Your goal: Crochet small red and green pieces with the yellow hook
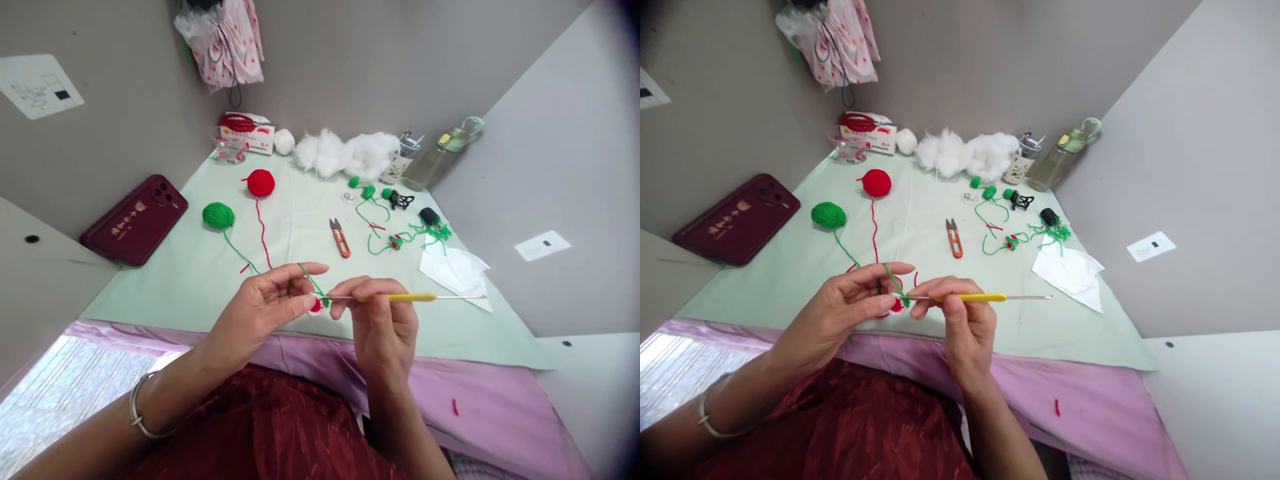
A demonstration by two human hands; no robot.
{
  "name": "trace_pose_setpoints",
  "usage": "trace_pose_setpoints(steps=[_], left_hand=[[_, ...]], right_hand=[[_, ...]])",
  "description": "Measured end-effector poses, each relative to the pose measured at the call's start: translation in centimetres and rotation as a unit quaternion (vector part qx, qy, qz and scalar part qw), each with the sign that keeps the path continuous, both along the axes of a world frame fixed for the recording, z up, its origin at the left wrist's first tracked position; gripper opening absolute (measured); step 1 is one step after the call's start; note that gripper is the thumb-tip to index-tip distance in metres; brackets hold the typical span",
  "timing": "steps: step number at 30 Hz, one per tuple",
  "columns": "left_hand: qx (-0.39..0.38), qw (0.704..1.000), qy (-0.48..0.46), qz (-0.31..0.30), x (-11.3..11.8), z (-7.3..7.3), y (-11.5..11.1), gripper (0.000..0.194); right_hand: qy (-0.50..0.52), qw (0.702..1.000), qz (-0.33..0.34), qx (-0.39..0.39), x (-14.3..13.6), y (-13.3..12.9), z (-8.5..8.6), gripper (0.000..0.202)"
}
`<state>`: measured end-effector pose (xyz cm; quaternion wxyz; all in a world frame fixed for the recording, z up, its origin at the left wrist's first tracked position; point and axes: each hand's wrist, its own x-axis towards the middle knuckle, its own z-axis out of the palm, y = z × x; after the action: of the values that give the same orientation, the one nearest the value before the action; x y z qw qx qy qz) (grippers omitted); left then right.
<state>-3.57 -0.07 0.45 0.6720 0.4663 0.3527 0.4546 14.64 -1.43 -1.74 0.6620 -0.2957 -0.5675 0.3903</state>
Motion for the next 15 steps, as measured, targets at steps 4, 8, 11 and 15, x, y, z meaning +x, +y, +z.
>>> trace_pose_setpoints(steps=[4, 8, 11, 15], left_hand=[[0.008, 1.000, 0.010, 0.007, -0.05, -0.08, -0.06, 0.029], [0.011, 1.000, 0.007, 0.007, 0.00, -0.08, -0.05, 0.029], [0.003, 1.000, 0.000, 0.006, 0.04, -0.02, -0.03, 0.029], [-0.011, 1.000, -0.010, 0.009, 0.11, 0.07, -0.02, 0.030]], right_hand=[[-0.056, 0.998, -0.015, 0.039, 0.39, -0.22, 0.00, 0.020], [-0.136, 0.984, -0.065, 0.097, 0.66, -0.62, 0.08, 0.021], [-0.188, 0.968, -0.092, 0.139, 0.72, -0.80, 0.09, 0.022], [-0.214, 0.953, -0.111, 0.184, 0.43, -0.80, -0.12, 0.025]])
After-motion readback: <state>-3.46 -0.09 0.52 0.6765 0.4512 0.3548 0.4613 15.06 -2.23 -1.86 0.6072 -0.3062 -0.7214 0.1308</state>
